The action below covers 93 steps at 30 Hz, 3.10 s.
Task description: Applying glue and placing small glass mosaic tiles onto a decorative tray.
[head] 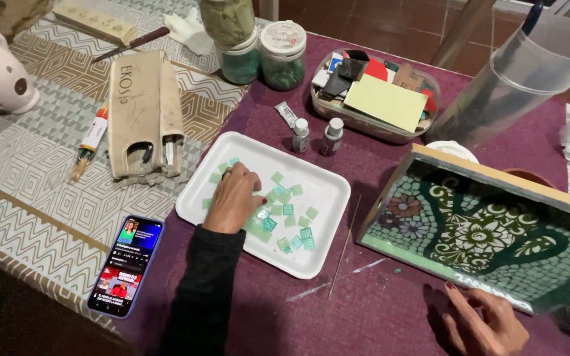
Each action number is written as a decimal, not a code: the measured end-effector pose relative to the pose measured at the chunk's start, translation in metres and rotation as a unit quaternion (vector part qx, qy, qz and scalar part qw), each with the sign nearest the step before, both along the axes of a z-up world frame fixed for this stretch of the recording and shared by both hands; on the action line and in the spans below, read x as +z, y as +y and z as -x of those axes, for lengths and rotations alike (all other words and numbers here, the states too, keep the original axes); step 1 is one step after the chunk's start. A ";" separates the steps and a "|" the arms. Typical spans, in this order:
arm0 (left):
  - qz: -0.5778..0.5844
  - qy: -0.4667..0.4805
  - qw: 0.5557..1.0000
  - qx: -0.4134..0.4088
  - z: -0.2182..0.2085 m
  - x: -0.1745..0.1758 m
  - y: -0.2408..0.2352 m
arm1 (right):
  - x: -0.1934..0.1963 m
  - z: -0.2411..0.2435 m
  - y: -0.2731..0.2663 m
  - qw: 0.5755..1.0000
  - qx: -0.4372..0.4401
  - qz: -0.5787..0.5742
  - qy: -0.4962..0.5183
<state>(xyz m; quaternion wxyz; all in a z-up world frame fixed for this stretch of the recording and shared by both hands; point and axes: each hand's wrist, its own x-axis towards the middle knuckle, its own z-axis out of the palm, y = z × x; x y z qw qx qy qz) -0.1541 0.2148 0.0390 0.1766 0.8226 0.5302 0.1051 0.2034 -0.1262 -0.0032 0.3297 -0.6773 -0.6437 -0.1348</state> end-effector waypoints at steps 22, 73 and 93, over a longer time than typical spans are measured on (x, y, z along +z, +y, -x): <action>0.297 -0.473 0.830 -0.003 -0.044 0.050 -0.043 | 0.000 0.002 0.003 1.000 0.008 -0.025 0.016; 0.227 -0.368 0.881 -0.190 -0.149 -0.016 -0.210 | 0.043 -0.024 0.020 0.997 -0.044 0.023 0.056; 0.230 -0.381 0.876 -0.184 -0.150 -0.016 -0.211 | 0.045 -0.018 0.026 0.997 -0.047 0.053 0.015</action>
